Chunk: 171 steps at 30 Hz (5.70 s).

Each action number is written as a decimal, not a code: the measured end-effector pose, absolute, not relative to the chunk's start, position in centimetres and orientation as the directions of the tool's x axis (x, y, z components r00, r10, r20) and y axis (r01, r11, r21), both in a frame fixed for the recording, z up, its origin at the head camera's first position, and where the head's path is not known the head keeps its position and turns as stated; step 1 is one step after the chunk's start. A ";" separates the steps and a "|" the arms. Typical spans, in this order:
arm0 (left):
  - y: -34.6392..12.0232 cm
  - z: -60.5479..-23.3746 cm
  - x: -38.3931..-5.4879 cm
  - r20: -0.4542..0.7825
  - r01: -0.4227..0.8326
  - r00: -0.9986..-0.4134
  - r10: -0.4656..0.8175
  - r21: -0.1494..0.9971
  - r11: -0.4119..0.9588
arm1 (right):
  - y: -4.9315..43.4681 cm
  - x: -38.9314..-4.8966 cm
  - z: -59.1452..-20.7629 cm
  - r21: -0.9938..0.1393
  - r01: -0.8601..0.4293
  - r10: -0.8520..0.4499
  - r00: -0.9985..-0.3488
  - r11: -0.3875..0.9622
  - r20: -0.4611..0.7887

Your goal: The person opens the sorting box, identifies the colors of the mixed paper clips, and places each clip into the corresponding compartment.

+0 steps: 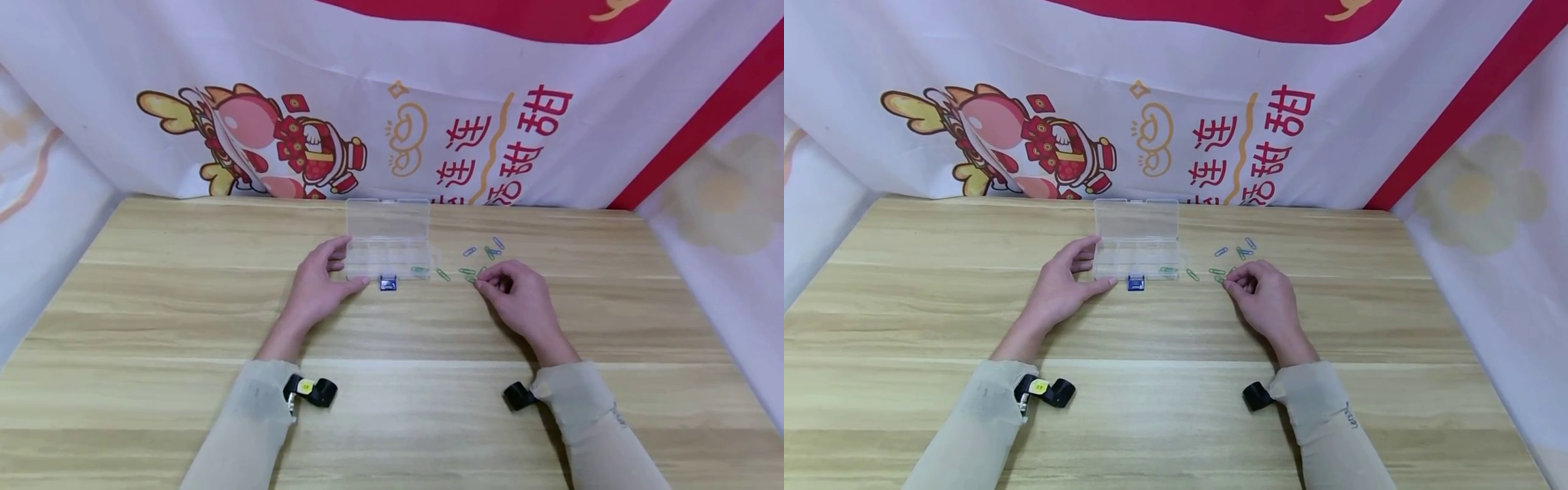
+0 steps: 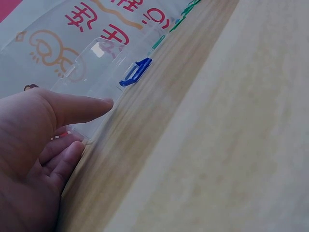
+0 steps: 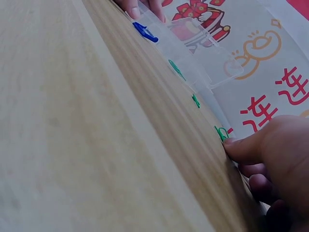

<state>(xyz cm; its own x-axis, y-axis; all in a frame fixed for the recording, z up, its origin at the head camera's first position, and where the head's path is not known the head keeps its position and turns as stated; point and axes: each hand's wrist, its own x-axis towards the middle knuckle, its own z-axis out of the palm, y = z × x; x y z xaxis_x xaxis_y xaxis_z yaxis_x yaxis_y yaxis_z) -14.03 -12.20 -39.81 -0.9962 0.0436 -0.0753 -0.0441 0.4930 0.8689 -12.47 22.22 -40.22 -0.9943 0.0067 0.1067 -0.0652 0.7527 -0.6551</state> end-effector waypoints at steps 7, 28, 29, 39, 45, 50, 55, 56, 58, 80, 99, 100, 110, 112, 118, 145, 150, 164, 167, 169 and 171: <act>-12.3 -39.7 -14.1 -0.079 -0.046 -0.996 0.045 0.867 0.497 | 22.2 -12.5 -40.3 -0.641 -0.068 -0.016 -0.996 0.764 0.086; -12.2 -39.6 -14.1 -0.048 -0.011 -0.997 0.060 0.865 0.502 | 22.0 -12.4 -37.6 -0.823 0.026 0.113 -0.993 0.567 0.046; -12.2 -39.7 -14.1 -0.048 -0.011 -0.997 0.060 0.865 0.502 | 21.9 -12.4 -37.7 -0.824 0.028 0.109 -0.993 0.567 0.041; -12.3 -39.7 -14.0 -0.044 -0.009 -0.997 0.058 0.866 0.500 | 20.1 -12.9 -37.6 -0.821 -0.008 0.042 -0.998 0.571 0.039; -12.5 -39.7 -13.9 -0.053 -0.020 -0.997 0.053 0.868 0.497 | 17.5 -13.9 -37.3 -0.828 -0.034 -0.008 -0.999 0.560 0.036; -12.5 -39.9 -13.8 -0.062 -0.032 -0.997 0.044 0.869 0.493 | 15.5 -14.5 -37.0 -0.813 -0.044 -0.041 -0.999 0.580 0.024; -12.4 -39.9 -13.8 -0.058 -0.029 -0.997 0.042 0.867 0.497 | 14.8 -14.5 -37.1 -0.801 -0.040 -0.047 -0.999 0.598 0.015; -12.4 -39.9 -13.8 -0.056 -0.028 -0.998 0.042 0.867 0.497 | 14.8 -14.5 -37.2 -0.801 -0.040 -0.048 -0.999 0.598 0.014; -12.3 -39.8 -13.9 -0.052 -0.024 -0.998 0.043 0.867 0.497 | 14.7 -14.5 -37.4 -0.799 -0.042 -0.047 -0.999 0.600 0.017; -12.3 -39.6 -14.0 -0.057 -0.028 -0.997 0.043 0.867 0.498 | 15.6 -14.6 -37.8 -0.788 -0.032 -0.030 -0.999 0.615 0.017; -12.2 -39.8 -14.1 -0.072 -0.040 -0.996 0.044 0.865 0.501 | 20.6 -14.6 -38.5 -0.813 0.064 0.111 -0.994 0.578 0.000; -12.2 -39.9 -14.1 -0.071 -0.039 -0.996 0.045 0.865 0.500 | 20.4 -14.6 -38.5 -0.809 0.056 0.099 -0.995 0.585 0.002; -12.3 -39.9 -14.2 -0.056 -0.024 -0.997 0.048 0.866 0.500 | 18.3 -14.0 -39.6 -0.746 -0.043 -0.011 -0.999 0.665 0.048; -12.2 -39.9 -14.2 -0.053 -0.020 -0.997 0.051 0.866 0.499 | 18.2 -13.9 -39.7 -0.732 -0.056 -0.007 -0.998 0.679 0.070; -12.1 -39.9 -14.2 -0.048 -0.015 -0.997 0.053 0.867 0.498 | 18.2 -13.9 -40.0 -0.700 -0.087 -0.008 -0.993 0.709 0.115; -12.2 -39.7 -14.0 -0.060 -0.033 -0.998 0.034 0.853 0.520 | 18.0 -13.9 -40.3 -0.679 -0.119 -0.034 -0.990 0.725 0.136; -12.2 -39.8 -14.0 -0.051 -0.023 -0.998 0.040 0.857 0.515 | 18.0 -13.9 -40.1 -0.680 -0.103 -0.023 -0.992 0.726 0.126; -12.1 -39.7 -13.8 -0.053 -0.027 -0.998 0.038 0.859 0.512 | 18.0 -13.7 -40.1 -0.680 -0.105 -0.030 -0.992 0.726 0.122; -12.1 -39.7 -13.8 -0.055 -0.028 -0.998 0.037 0.858 0.513 | 18.0 -13.6 -40.1 -0.679 -0.105 -0.029 -0.992 0.727 0.123; -12.1 -39.7 -13.8 -0.055 -0.029 -0.998 0.035 0.857 0.514 | 17.9 -13.6 -40.1 -0.676 -0.111 -0.032 -0.991 0.729 0.128; -12.1 -39.7 -13.8 -0.056 -0.031 -0.998 0.034 0.857 0.515 | 17.9 -13.6 -40.1 -0.671 -0.120 -0.038 -0.990 0.731 0.136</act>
